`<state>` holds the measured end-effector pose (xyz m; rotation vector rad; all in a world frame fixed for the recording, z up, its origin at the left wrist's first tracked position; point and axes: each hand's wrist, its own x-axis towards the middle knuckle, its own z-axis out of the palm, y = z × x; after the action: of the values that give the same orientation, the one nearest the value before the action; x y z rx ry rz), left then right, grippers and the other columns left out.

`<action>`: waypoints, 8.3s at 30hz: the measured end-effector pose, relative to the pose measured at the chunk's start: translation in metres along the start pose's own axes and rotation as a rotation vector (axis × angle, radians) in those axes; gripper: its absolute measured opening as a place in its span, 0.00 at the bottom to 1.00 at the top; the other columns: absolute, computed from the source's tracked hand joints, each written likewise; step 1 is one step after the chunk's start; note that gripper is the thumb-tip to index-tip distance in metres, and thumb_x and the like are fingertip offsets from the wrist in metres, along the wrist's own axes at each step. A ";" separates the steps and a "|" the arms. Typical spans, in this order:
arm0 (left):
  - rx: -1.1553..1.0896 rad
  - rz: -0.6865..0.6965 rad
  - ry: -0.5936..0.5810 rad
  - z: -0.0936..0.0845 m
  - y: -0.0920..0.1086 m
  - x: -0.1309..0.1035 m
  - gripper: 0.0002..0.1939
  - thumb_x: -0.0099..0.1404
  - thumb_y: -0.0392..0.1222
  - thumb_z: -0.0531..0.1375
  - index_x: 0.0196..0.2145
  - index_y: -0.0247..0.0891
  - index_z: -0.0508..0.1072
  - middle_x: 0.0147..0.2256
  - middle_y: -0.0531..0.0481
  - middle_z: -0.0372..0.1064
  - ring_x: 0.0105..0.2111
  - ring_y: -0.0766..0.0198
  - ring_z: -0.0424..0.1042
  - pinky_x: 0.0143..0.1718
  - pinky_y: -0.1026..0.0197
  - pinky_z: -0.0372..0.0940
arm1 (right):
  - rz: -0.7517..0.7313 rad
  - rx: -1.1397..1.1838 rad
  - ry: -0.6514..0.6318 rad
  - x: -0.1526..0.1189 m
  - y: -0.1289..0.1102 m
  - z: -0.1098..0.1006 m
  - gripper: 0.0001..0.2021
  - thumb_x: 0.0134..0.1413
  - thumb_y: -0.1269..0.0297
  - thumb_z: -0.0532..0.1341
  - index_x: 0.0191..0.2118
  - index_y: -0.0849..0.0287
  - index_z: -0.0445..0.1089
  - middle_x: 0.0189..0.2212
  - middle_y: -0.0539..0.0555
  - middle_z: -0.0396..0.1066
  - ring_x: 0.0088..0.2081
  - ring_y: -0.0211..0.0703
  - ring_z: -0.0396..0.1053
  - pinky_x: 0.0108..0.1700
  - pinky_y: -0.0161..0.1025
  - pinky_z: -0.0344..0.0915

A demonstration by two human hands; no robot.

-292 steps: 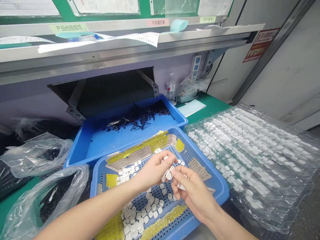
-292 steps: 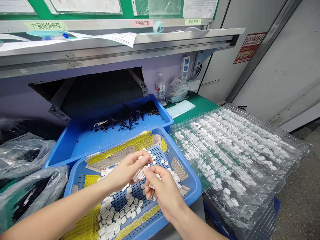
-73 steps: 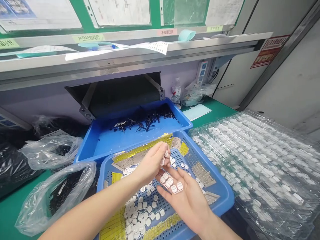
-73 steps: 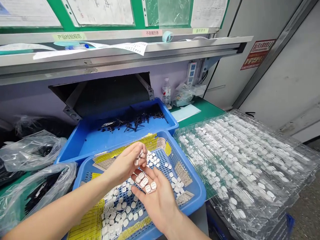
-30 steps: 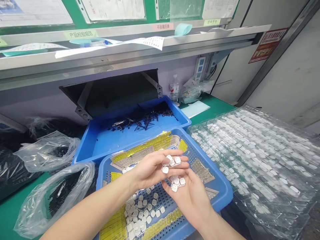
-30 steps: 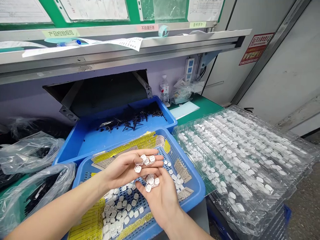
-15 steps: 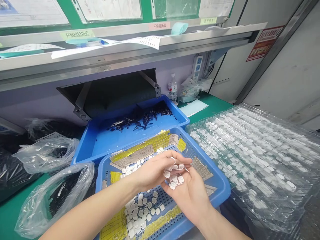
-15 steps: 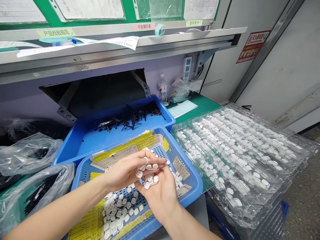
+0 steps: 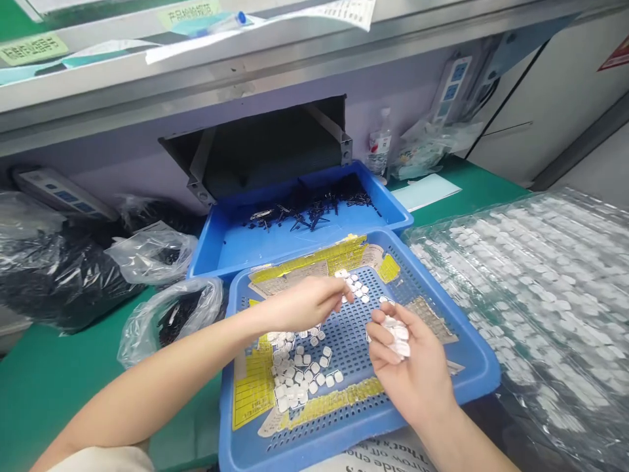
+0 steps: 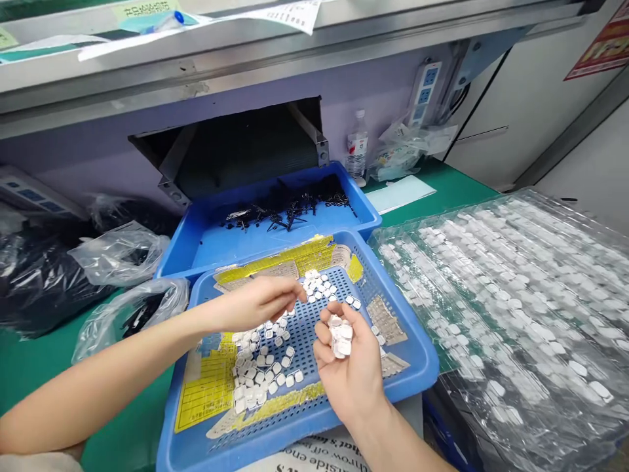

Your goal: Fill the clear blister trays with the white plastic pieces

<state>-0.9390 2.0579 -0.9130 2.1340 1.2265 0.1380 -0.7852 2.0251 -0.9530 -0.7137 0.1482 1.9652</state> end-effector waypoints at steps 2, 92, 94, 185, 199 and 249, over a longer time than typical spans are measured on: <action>0.307 -0.093 -0.148 0.014 -0.021 -0.002 0.10 0.61 0.36 0.46 0.30 0.37 0.65 0.30 0.52 0.67 0.30 0.67 0.66 0.32 0.65 0.61 | 0.009 0.016 -0.019 -0.001 -0.001 0.000 0.05 0.48 0.71 0.51 0.25 0.62 0.61 0.18 0.47 0.57 0.13 0.25 0.50 0.09 0.22 0.48; 0.147 0.228 0.078 0.004 0.047 0.030 0.17 0.58 0.49 0.48 0.46 0.48 0.58 0.47 0.49 0.57 0.46 0.58 0.58 0.44 0.60 0.59 | -0.133 0.130 -0.085 -0.012 -0.037 -0.006 0.06 0.42 0.69 0.54 0.29 0.65 0.63 0.22 0.53 0.67 0.25 0.34 0.67 0.22 0.27 0.62; 0.160 0.108 0.087 0.000 0.029 0.028 0.19 0.58 0.52 0.47 0.48 0.48 0.57 0.48 0.50 0.57 0.47 0.56 0.58 0.46 0.57 0.58 | -0.306 -0.057 -0.025 -0.016 -0.066 -0.005 0.07 0.43 0.73 0.54 0.32 0.64 0.63 0.26 0.54 0.68 0.29 0.35 0.68 0.25 0.28 0.64; -0.607 -0.077 0.051 0.006 -0.001 0.007 0.05 0.55 0.37 0.53 0.31 0.38 0.65 0.24 0.58 0.59 0.21 0.74 0.55 0.22 0.70 0.52 | 0.142 -0.473 -0.319 0.009 -0.016 -0.006 0.10 0.49 0.62 0.55 0.35 0.63 0.66 0.30 0.54 0.65 0.33 0.38 0.65 0.40 0.41 0.63; -0.456 -0.070 0.150 0.010 0.006 0.006 0.06 0.56 0.42 0.53 0.30 0.39 0.66 0.27 0.56 0.63 0.24 0.71 0.59 0.26 0.68 0.54 | -0.043 -0.721 -0.277 0.005 -0.016 -0.006 0.10 0.44 0.63 0.60 0.35 0.61 0.66 0.29 0.52 0.66 0.34 0.36 0.66 0.37 0.37 0.66; -0.874 0.040 -0.045 0.006 -0.010 0.006 0.07 0.56 0.43 0.56 0.28 0.35 0.68 0.25 0.54 0.63 0.25 0.73 0.59 0.25 0.69 0.54 | 0.078 -0.485 -0.243 0.006 -0.017 -0.005 0.08 0.48 0.67 0.56 0.35 0.64 0.67 0.33 0.57 0.67 0.35 0.40 0.65 0.40 0.44 0.63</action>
<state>-0.9412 2.0632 -0.9249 1.3819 0.8605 0.5326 -0.7705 2.0362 -0.9564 -0.7738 -0.4684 2.1675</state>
